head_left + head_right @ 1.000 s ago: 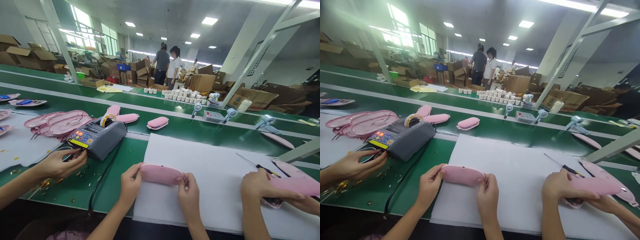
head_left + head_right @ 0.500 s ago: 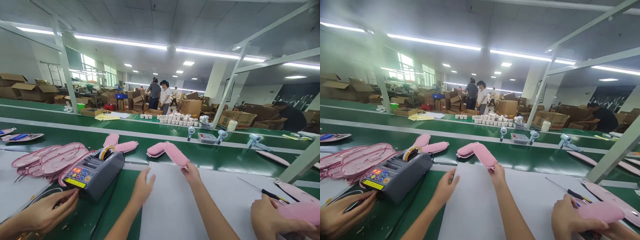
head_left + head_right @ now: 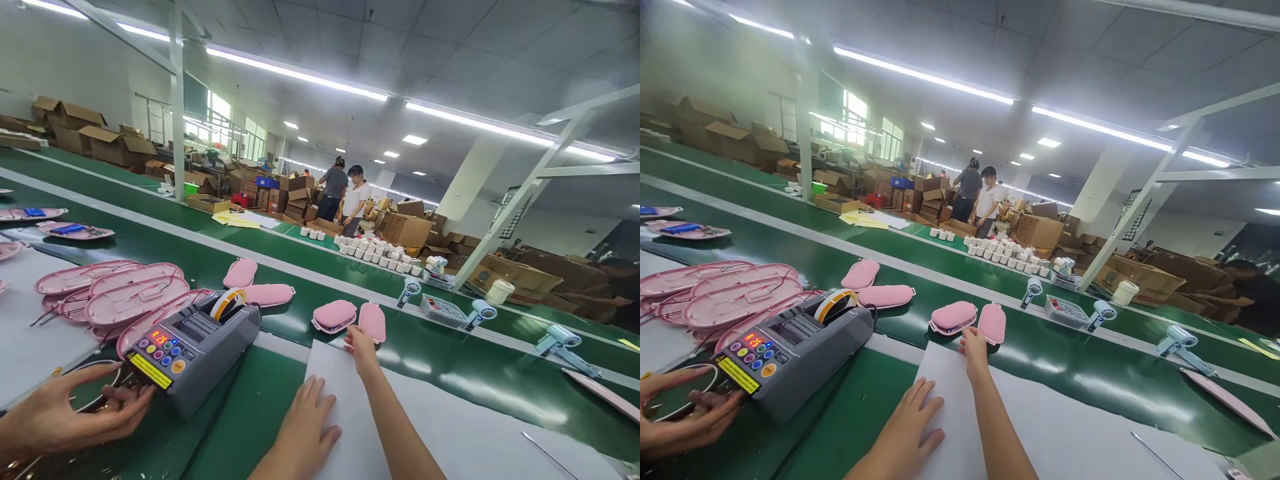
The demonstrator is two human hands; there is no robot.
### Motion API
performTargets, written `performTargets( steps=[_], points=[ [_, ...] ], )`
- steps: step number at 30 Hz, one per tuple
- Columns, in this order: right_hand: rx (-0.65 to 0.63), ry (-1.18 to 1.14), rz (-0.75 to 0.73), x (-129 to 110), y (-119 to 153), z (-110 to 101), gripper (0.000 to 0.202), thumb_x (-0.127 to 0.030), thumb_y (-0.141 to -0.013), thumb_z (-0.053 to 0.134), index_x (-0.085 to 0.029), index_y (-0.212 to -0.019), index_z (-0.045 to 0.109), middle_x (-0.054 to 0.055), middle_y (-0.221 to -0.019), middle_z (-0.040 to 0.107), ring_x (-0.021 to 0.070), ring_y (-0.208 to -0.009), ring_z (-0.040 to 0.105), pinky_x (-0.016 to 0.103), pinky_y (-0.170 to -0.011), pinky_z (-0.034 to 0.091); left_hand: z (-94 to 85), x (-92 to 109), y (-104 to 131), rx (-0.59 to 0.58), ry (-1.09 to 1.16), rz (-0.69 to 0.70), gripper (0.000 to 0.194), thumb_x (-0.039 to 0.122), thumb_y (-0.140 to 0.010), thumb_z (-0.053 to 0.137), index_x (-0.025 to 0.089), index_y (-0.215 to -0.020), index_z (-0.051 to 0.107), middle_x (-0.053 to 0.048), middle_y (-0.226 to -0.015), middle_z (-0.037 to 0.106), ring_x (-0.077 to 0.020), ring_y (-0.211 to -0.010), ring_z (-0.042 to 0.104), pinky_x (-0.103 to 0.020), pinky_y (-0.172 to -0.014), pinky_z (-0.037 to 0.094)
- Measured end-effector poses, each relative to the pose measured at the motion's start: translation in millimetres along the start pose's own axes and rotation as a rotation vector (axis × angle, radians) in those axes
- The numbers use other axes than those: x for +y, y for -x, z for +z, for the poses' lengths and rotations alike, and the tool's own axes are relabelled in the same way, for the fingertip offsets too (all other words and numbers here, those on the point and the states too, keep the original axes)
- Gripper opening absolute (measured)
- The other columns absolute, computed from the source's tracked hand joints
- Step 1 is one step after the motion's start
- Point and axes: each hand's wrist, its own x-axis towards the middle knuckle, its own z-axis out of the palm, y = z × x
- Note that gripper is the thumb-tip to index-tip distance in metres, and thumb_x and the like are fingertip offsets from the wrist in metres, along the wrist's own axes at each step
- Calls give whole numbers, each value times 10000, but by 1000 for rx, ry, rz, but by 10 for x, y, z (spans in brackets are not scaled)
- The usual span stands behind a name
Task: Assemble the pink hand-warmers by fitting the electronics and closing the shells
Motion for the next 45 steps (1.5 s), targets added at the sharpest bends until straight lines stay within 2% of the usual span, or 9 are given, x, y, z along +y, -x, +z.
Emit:
performTargets(
  steps=[5,11,16,20,27,30,38,41,45],
  points=[
    [-118,635,-159,-90,63,574,597,-254,-668,734,-278,-1238,561,74,-1546,154,372,-1409,52,592,-1054,240,29,-27,-47,11,40,-2,538,330,-794,536,166,-1307,536,-132,-1528,286,-311,-1435,141,-482,-1149,192],
    [-203,946,-213,-174,118,869,398,-129,-712,641,-252,-1090,657,134,-1469,333,427,-1373,130,758,-903,219,161,-172,-144,149,91,17,461,308,-806,507,131,-1223,593,-185,-1453,393,-336,-1405,231,-495,-1117,270],
    [-150,835,-378,-317,158,603,326,-44,-774,468,-211,-931,700,118,-1275,557,329,-1292,365,606,-994,312,223,-246,-261,479,332,81,296,357,-837,452,168,-890,674,-164,-1104,626,-303,-1160,513,-471,-999,417],
    [-89,633,-511,-378,450,282,258,-165,-843,434,-199,-931,674,72,-1118,650,210,-1167,521,391,-1040,367,134,-219,-289,524,631,44,379,452,-868,395,156,-917,627,-146,-1009,646,-263,-997,602,-418,-936,463],
    [-127,279,-558,-240,1869,-9,305,-433,-887,466,-241,-1007,670,93,-1291,572,259,-1225,507,400,-976,459,41,-146,-30,656,272,395,814,321,-786,579,222,-1434,97,-173,-1550,82,-302,-1443,90,-511,-1126,223],
    [-164,325,-539,-351,2402,-161,300,-415,-889,478,-287,-1090,661,65,-1333,546,269,-1267,470,425,-998,449,-20,-67,160,709,124,651,929,311,-753,637,298,-1405,-24,-180,-1503,158,-328,-1417,174,-545,-1124,182],
    [-615,137,-285,-889,2547,-812,508,-518,-822,571,-316,-1286,540,77,-1412,467,264,-1129,575,374,-829,537,-154,200,467,217,868,460,1067,431,-506,810,356,-1374,193,-75,-1294,406,-286,-1072,522,-405,-881,474],
    [-489,266,-359,-804,2423,-862,364,-500,-862,518,-268,-1103,662,92,-1303,566,271,-1155,548,411,-912,497,-112,297,481,16,1204,366,717,647,-570,680,244,-1148,552,-80,-1034,589,-290,-922,573,-402,-795,489],
    [-418,422,-417,-460,2284,-760,473,-487,-844,552,-311,-1282,525,50,-1447,407,240,-1326,379,410,-1060,389,-111,419,459,-88,1356,156,581,666,-691,558,164,-968,652,-111,-851,665,-320,-871,618,-442,-790,495]
  ],
)
